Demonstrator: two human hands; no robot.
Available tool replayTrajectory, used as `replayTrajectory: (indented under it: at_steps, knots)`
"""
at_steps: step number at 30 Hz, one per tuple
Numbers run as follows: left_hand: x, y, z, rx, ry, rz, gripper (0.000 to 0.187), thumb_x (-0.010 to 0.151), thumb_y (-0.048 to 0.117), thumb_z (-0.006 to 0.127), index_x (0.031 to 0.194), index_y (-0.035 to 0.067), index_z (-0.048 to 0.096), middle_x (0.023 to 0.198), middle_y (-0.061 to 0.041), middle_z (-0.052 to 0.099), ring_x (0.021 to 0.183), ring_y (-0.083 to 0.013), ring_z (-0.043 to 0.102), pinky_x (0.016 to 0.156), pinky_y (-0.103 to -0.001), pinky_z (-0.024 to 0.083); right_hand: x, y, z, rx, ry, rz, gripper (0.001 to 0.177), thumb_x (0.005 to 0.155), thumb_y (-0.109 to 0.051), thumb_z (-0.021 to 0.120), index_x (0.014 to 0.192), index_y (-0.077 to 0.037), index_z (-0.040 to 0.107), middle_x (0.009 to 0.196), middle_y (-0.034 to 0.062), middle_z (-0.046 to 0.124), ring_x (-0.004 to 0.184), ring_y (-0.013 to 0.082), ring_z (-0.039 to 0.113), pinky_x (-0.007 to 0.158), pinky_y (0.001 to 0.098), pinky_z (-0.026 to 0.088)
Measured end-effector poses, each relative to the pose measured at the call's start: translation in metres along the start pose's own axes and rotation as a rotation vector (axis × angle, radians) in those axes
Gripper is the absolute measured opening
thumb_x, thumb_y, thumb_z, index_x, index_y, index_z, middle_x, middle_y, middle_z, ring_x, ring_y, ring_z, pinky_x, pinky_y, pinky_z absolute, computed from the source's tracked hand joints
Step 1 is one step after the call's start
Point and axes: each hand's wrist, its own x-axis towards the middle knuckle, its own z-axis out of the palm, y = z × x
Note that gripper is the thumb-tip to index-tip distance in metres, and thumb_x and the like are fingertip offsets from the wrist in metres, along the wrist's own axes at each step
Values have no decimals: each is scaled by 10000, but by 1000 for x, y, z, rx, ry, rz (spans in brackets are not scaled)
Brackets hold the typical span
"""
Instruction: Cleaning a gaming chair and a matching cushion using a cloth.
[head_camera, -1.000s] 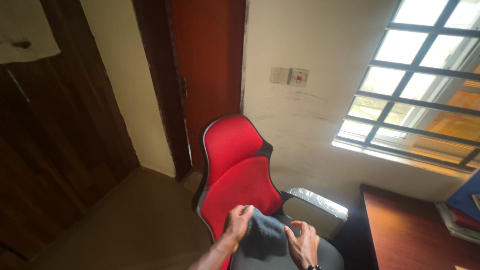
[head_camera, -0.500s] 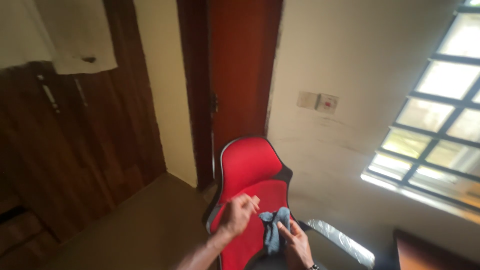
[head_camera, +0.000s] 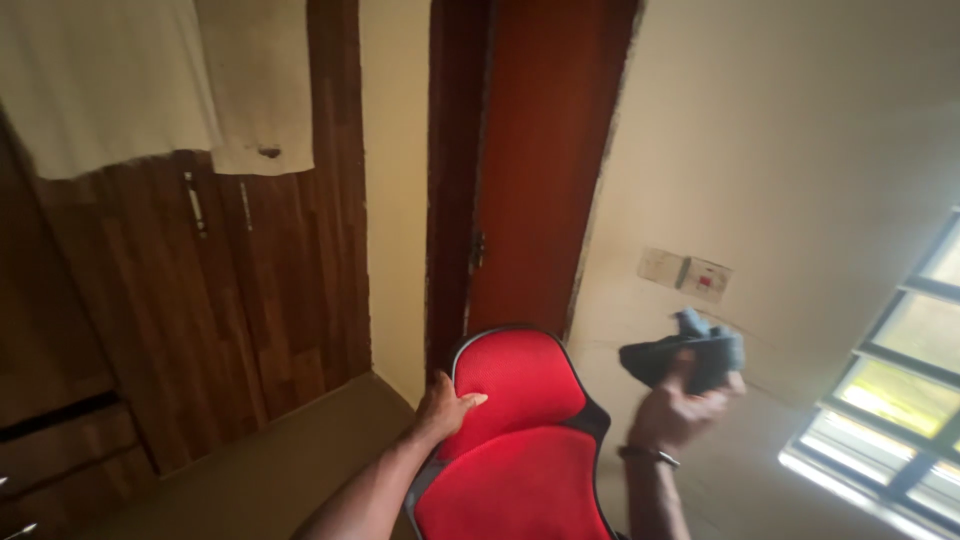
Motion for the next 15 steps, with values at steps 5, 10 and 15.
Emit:
replayTrajectory:
  at_steps: [5, 10, 15]
  knots:
    - [-1, 2, -3, -2, 50, 36, 960, 754, 564, 830, 1337, -79, 419, 1217, -337, 636, 1139, -427, 654, 942, -458, 561, -79, 175, 22, -271, -767, 725, 363, 1051, -322, 468, 1017, -82, 737, 857, 165, 704, 669, 185, 652, 643, 349, 512]
    - [54, -71, 44, 25, -47, 200, 612, 845, 403, 727, 1327, 58, 573, 1234, -239, 708, 1156, -365, 681, 947, -428, 564, -121, 115, 53, -175, -1264, -367, 418, 773, -55, 552, 1158, -36, 714, 1195, 201, 668, 1084, 386, 641, 899, 431, 559]
    - [19, -31, 20, -16, -6, 161, 890, 760, 404, 865, 1393, -23, 408, 1281, -296, 628, 1209, -400, 621, 995, -435, 526, -43, 205, 52, -866, -1091, -935, 280, 782, -133, 659, 1042, -36, 691, 1122, 182, 669, 1038, 364, 654, 943, 479, 539]
